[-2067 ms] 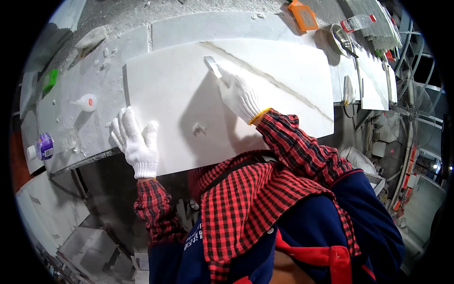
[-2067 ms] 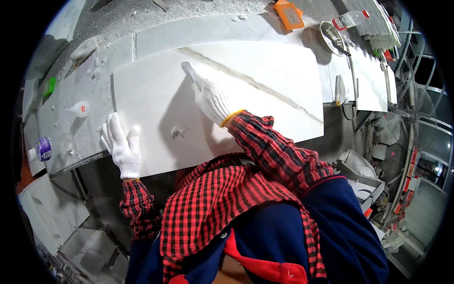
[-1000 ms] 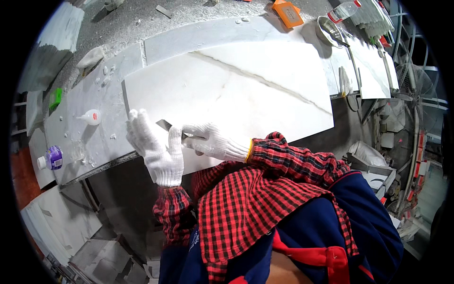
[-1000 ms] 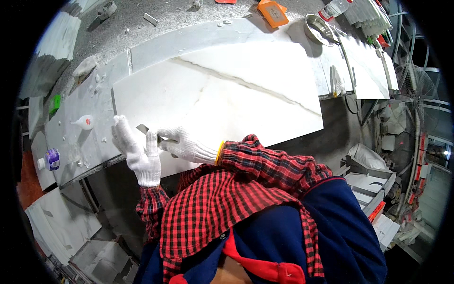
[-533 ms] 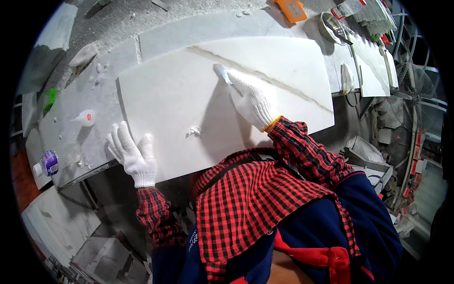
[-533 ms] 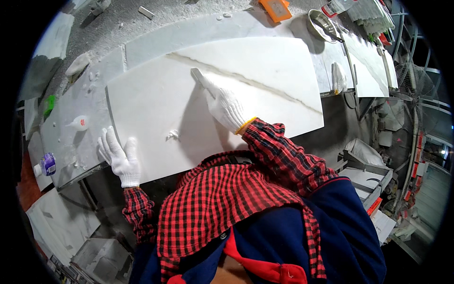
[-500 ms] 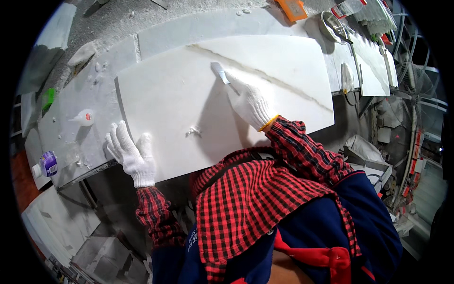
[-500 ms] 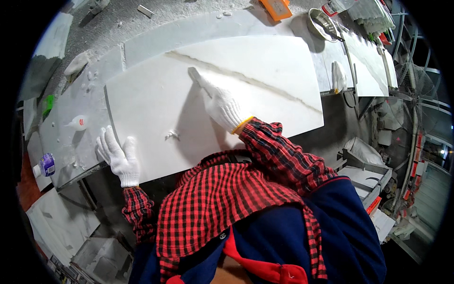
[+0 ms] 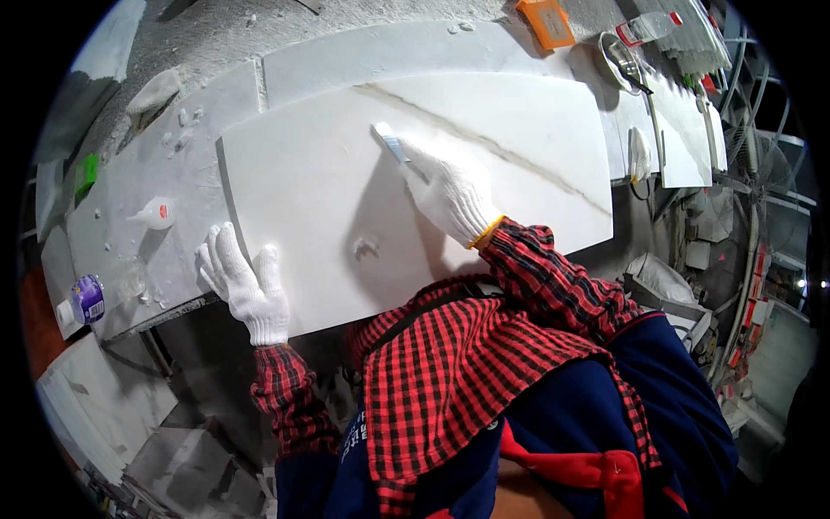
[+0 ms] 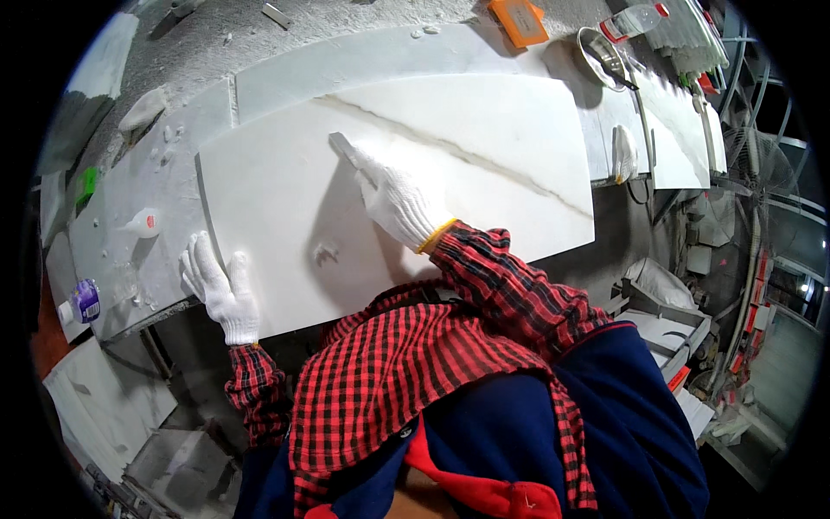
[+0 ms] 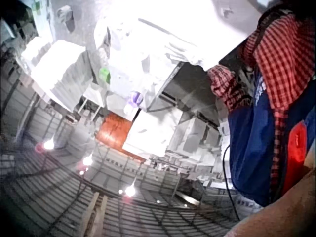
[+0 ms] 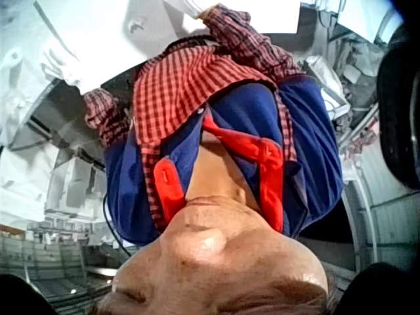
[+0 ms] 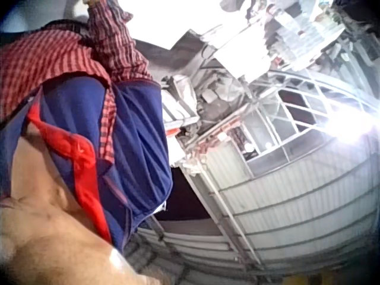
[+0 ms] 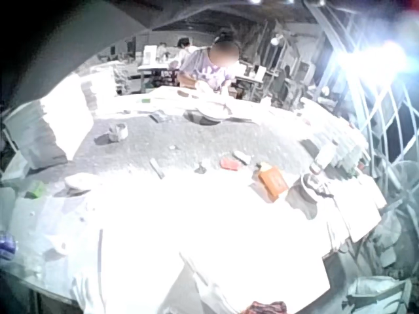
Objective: The person applies a white paste to a crack on a large white stone slab using a small bottle, then spreads and smooths the paste with a metal spatula. They repeatedly scrape and wipe the area to blend the repair into the surface.
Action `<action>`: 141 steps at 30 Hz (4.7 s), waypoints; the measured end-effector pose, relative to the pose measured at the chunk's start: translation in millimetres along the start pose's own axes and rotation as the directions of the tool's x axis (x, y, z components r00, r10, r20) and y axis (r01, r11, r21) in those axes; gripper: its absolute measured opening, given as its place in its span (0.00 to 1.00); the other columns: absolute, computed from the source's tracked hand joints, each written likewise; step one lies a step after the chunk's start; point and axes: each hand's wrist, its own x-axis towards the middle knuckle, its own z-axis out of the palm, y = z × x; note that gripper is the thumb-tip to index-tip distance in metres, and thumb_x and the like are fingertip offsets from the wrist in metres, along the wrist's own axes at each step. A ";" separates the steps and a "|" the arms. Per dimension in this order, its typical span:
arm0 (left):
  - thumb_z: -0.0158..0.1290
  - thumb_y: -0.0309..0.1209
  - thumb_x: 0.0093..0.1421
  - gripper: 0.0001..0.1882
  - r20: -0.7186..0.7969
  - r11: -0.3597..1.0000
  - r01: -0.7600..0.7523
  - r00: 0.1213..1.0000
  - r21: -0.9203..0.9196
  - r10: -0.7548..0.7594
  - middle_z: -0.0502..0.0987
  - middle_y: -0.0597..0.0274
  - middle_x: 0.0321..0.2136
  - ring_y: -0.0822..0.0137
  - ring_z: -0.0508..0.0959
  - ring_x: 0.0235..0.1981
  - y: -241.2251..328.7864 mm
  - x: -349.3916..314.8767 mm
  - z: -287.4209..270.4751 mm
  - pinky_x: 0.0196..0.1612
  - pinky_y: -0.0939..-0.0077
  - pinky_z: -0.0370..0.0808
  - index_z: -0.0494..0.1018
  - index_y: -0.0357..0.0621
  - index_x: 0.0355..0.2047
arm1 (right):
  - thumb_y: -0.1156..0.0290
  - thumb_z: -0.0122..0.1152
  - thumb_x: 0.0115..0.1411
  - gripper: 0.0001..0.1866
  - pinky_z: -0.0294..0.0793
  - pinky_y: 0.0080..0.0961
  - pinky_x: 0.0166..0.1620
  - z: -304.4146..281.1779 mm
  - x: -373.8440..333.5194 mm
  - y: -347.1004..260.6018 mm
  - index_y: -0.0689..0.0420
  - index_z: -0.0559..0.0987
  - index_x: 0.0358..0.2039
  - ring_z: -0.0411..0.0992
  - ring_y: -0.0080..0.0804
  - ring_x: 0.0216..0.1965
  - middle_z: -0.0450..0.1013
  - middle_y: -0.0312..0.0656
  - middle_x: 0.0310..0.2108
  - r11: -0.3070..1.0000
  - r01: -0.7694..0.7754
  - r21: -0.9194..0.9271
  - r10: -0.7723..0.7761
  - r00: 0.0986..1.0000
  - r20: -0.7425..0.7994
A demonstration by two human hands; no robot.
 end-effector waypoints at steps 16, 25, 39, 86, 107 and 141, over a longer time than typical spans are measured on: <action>0.53 0.38 0.64 0.33 -0.005 1.000 -0.008 1.000 0.027 0.008 0.60 0.52 0.66 0.44 0.52 0.70 5.1 4.7 -2.4 0.70 0.47 0.42 0.59 0.44 0.66 | 0.65 0.60 0.57 0.25 0.75 0.40 0.30 7.5 21.3 -1.4 0.41 0.76 0.57 0.75 0.49 0.25 0.77 0.48 0.26 0.996 0.011 -0.083 -0.017 0.997 -0.072; 0.56 0.39 0.62 0.33 0.000 1.000 0.020 1.000 0.002 -0.020 0.60 0.50 0.66 0.42 0.50 0.71 5.5 2.2 -3.2 0.70 0.42 0.41 0.61 0.47 0.66 | 0.65 0.59 0.60 0.22 0.75 0.40 0.29 3.7 16.8 3.0 0.44 0.76 0.56 0.75 0.50 0.24 0.76 0.50 0.26 0.996 -0.063 -0.067 0.062 0.998 -0.023; 0.52 0.40 0.65 0.32 -0.005 0.999 0.025 1.000 0.025 -0.025 0.59 0.53 0.67 0.46 0.50 0.71 -0.7 -0.3 -0.2 0.70 0.47 0.42 0.59 0.46 0.67 | 0.64 0.58 0.60 0.23 0.75 0.39 0.32 12.1 23.6 -2.7 0.40 0.75 0.58 0.76 0.50 0.29 0.77 0.48 0.28 0.999 0.026 -0.031 -0.028 0.998 -0.053; 0.62 0.37 0.55 0.42 -0.044 0.997 -0.064 0.997 0.051 0.067 0.55 0.46 0.68 0.40 0.51 0.69 16.5 -12.7 -28.4 0.69 0.44 0.48 0.56 0.42 0.67 | 0.65 0.60 0.61 0.22 0.76 0.28 0.32 -23.2 -48.2 24.3 0.45 0.77 0.57 0.77 0.31 0.25 0.79 0.48 0.30 0.900 -0.220 0.377 0.200 0.976 0.091; 0.53 0.33 0.63 0.31 -0.069 0.986 -0.102 0.993 -0.135 0.094 0.62 0.48 0.65 0.44 0.53 0.68 -0.7 -19.1 -10.5 0.70 0.46 0.45 0.61 0.37 0.64 | 0.65 0.54 0.63 0.32 0.71 0.41 0.25 -11.1 -17.5 25.6 0.30 0.62 0.67 0.73 0.46 0.20 0.73 0.45 0.19 0.999 -0.006 -0.037 0.004 0.999 -0.039; 0.56 0.36 0.61 0.34 -0.016 0.990 0.008 1.000 -0.138 -0.010 0.59 0.49 0.67 0.41 0.50 0.70 -1.4 -20.4 -9.0 0.70 0.45 0.41 0.60 0.40 0.66 | 0.64 0.56 0.62 0.25 0.76 0.37 0.31 -9.5 19.6 -10.8 0.36 0.72 0.61 0.75 0.45 0.26 0.77 0.49 0.28 0.997 -0.057 0.054 0.050 0.992 0.113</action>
